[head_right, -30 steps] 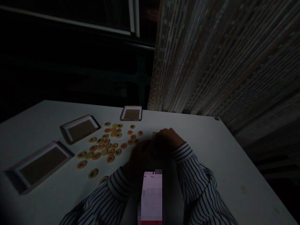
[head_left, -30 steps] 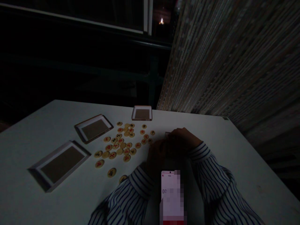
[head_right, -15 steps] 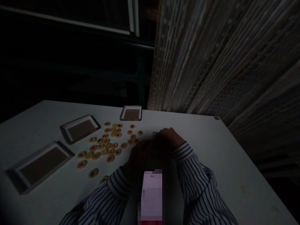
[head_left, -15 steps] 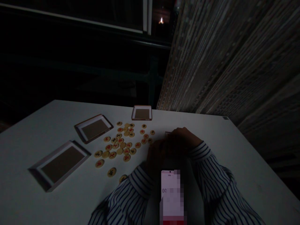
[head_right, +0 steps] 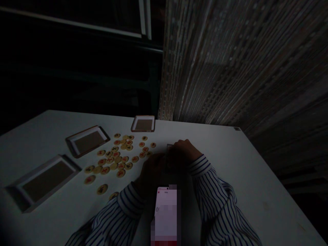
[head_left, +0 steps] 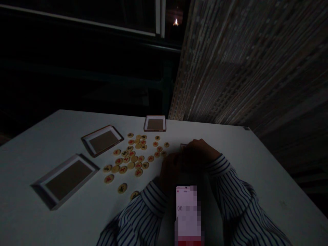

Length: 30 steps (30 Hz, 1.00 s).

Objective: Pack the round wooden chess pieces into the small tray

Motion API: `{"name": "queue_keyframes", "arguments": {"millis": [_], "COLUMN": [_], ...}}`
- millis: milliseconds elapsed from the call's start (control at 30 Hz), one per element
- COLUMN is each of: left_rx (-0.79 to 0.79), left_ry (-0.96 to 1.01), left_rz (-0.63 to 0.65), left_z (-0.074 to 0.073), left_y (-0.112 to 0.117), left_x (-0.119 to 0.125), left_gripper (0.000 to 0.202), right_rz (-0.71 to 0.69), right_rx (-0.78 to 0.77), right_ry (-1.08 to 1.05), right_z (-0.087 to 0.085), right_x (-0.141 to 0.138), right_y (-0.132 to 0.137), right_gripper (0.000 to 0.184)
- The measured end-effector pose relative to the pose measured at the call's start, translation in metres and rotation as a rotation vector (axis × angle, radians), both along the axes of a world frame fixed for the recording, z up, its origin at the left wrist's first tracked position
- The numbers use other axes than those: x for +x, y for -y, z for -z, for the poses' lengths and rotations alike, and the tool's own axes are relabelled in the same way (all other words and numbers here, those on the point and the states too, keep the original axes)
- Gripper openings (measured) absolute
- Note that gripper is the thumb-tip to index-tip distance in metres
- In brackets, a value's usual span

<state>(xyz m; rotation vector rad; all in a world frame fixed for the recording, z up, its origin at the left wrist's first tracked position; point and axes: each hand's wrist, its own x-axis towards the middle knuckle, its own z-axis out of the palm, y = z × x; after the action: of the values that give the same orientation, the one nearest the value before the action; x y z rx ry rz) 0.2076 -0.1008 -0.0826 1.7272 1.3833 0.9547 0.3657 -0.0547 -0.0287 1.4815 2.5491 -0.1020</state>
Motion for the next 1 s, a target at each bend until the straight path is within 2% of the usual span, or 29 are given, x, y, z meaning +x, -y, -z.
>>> {"name": "queue_keyframes", "arguments": {"millis": [300,533,800,900,1000], "left_rx": [0.002,0.059,0.049,0.107,0.128], "left_ry": [0.006,0.039,0.061,0.072,0.080], "left_rz": [-0.004,-0.004,-0.069,-0.084,-0.106], "left_z": [-0.003,-0.005,-0.006,-0.016,-0.036], "left_y": [0.001,0.002,-0.004,-0.012,-0.022], "left_x": [-0.001,-0.004,-0.013,-0.027,-0.046], "left_gripper": [0.027,0.029,0.026,0.027,0.030], "right_rz": [0.016,0.072,0.073,0.095,0.117], "right_rx": [0.030,0.168,0.317,0.362,0.417], "right_ry": [-0.096,-0.192,-0.302,-0.347,-0.399], "right_z": [-0.002,-0.009,-0.025,-0.035,-0.046], "right_x": [0.007,0.015,0.011,0.008,0.003], "right_y": [0.001,0.000,0.010,0.013,0.011], "right_gripper": [0.024,0.022,0.024,0.024,0.025]}}
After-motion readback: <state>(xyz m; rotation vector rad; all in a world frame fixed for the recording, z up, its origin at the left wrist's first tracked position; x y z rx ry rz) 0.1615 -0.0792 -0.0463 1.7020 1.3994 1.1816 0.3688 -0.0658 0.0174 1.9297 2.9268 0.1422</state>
